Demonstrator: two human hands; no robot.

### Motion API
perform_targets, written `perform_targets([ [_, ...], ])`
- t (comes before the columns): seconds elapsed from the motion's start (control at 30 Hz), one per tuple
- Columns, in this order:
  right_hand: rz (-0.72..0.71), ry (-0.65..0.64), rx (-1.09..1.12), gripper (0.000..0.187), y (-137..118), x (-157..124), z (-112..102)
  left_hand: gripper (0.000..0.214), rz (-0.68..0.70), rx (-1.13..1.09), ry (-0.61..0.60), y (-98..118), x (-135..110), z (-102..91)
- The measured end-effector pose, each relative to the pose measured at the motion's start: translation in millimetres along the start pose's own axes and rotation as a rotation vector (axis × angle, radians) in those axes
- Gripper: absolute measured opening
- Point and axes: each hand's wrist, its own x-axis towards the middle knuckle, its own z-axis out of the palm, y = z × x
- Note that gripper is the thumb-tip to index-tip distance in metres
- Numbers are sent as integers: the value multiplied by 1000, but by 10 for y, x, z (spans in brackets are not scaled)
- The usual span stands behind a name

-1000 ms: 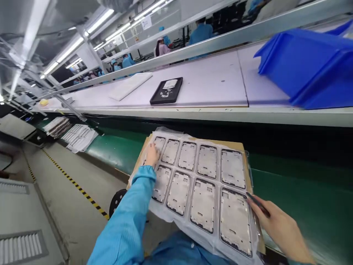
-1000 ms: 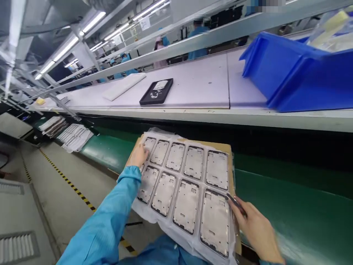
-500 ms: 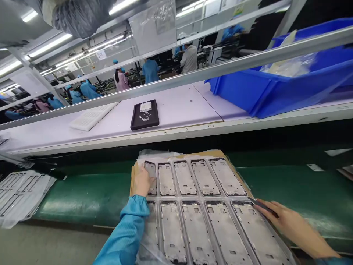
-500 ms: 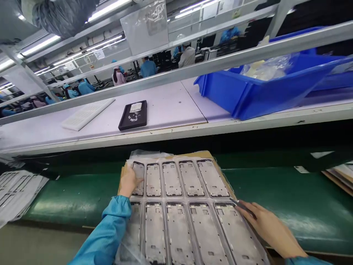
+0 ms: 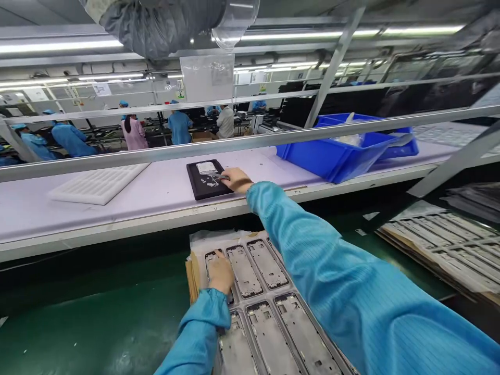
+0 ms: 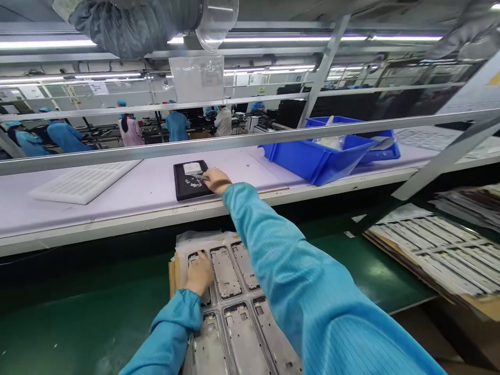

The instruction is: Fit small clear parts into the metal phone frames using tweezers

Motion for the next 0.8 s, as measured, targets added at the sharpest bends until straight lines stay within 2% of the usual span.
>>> perform_targets([
  [0.07, 20, -45, -25, 14, -12, 143, 65, 59, 12, -37, 38, -103, -27, 7],
  [0.13, 36, -87, -40, 11, -1, 186, 93, 57, 26, -72, 139, -235, -63, 51],
  [0.2, 49, -116, -50, 11, 13, 192, 105, 55, 29, -99, 245, -356, -88, 143],
  [0.27, 54, -130, -57, 12, 19, 198, 116, 56, 3, -118, 279, -442, -93, 260],
  [0.37, 54, -136, -72, 12, -6, 209, 122, 58, -45, -116, 288, -507, -81, 405],
  [0.43, 61, -133, -89, 13, -58, 185, 95, 57, -29, -67, 320, -525, -89, 465],
  [0.57, 97, -149, -136, 14, -227, 90, -42, 55, 36, 54, 471, -568, -99, 589],
  [0.67, 114, -182, -170, 12, -296, 103, -134, 58, 59, 19, 648, -615, 61, 746],
  [0.8, 126, -222, -188, 14, -307, 156, -183, 57, 100, -167, 759, -630, 360, 913],
])
